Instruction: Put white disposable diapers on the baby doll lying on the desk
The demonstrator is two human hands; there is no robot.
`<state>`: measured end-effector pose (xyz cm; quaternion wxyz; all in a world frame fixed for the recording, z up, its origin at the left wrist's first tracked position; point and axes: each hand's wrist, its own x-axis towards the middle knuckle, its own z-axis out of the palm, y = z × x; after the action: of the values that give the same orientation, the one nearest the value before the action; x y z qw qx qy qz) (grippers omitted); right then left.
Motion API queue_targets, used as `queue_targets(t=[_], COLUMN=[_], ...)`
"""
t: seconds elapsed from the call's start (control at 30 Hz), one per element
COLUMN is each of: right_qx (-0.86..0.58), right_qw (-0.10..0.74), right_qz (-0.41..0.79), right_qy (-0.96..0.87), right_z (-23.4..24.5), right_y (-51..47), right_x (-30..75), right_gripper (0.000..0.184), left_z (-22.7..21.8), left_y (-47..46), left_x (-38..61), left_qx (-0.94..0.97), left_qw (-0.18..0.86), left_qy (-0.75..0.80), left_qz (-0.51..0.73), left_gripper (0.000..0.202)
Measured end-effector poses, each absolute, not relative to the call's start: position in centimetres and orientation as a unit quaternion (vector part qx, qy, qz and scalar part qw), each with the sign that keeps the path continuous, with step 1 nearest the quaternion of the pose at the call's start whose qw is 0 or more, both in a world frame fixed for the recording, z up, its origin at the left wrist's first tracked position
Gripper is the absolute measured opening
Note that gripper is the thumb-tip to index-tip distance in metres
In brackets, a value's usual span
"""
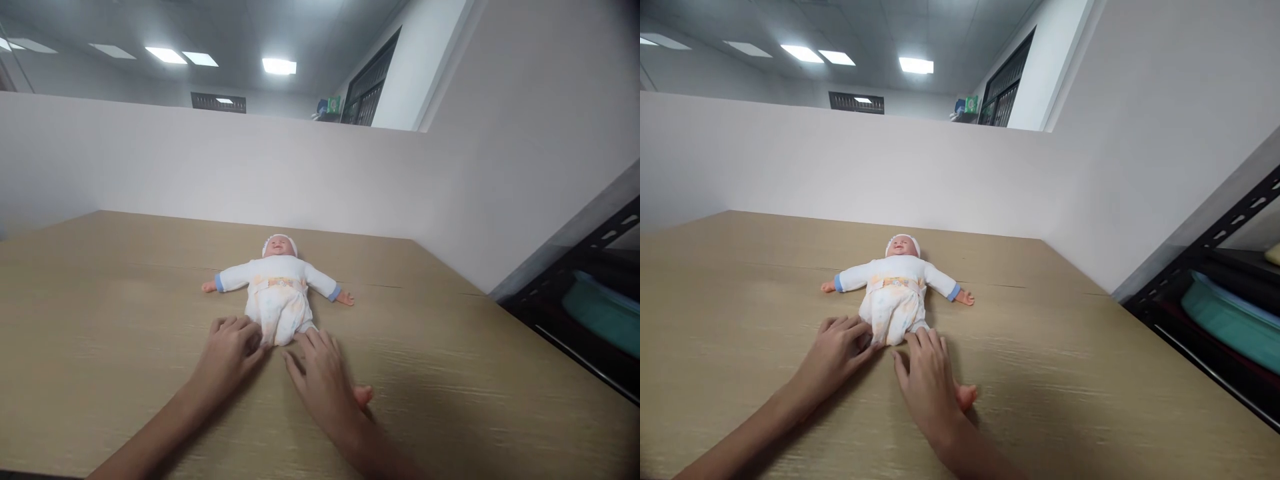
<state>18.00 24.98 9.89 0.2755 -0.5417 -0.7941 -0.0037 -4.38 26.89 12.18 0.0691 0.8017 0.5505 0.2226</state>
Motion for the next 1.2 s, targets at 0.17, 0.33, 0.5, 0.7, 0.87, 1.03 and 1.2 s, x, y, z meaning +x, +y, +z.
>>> queue_targets(t=[0.17, 0.33, 0.5, 0.7, 0.87, 1.03, 1.2], right_qx=[-0.51, -0.502, -0.516, -0.549, -0.561, -0.566, -0.568], right_qw=[0.312, 0.327, 0.362, 0.373, 0.372, 0.371, 0.353], right_qz=[0.038, 0.079, 0.105, 0.126, 0.107, 0.072, 0.073], right_qy=[-0.801, -0.797, -0.769, -0.737, -0.732, -0.732, -0.74], right_z=[10.3, 10.5, 10.6, 10.4, 9.9, 9.6, 10.0], right_y=[25.0, 25.0, 25.3, 25.6, 25.4, 24.5, 23.8], right_x=[18.3, 18.3, 18.4, 19.3, 20.2, 20.9, 21.3], right_gripper=[0.014, 0.014, 0.027, 0.035, 0.035, 0.031, 0.025], left_z=[12.6, 12.8, 12.4, 12.2, 12.2, 12.7, 13.1], left_y=[27.0, 26.8, 26.7, 27.0, 27.5, 26.8, 25.2], left_x=[-4.9, -5.0, -5.0, -5.4, -5.8, -6.1, -6.1], left_qx=[0.818, 0.818, 0.786, 0.741, 0.722, 0.726, 0.749], left_qw=[0.124, 0.141, 0.156, 0.218, 0.222, 0.187, 0.133], left_qy=[0.492, 0.488, 0.537, 0.557, 0.552, 0.573, 0.592], left_qz=[0.27, 0.269, 0.262, 0.306, 0.353, 0.332, 0.268], left_gripper=[0.024, 0.028, 0.027, 0.039, 0.039, 0.038, 0.037])
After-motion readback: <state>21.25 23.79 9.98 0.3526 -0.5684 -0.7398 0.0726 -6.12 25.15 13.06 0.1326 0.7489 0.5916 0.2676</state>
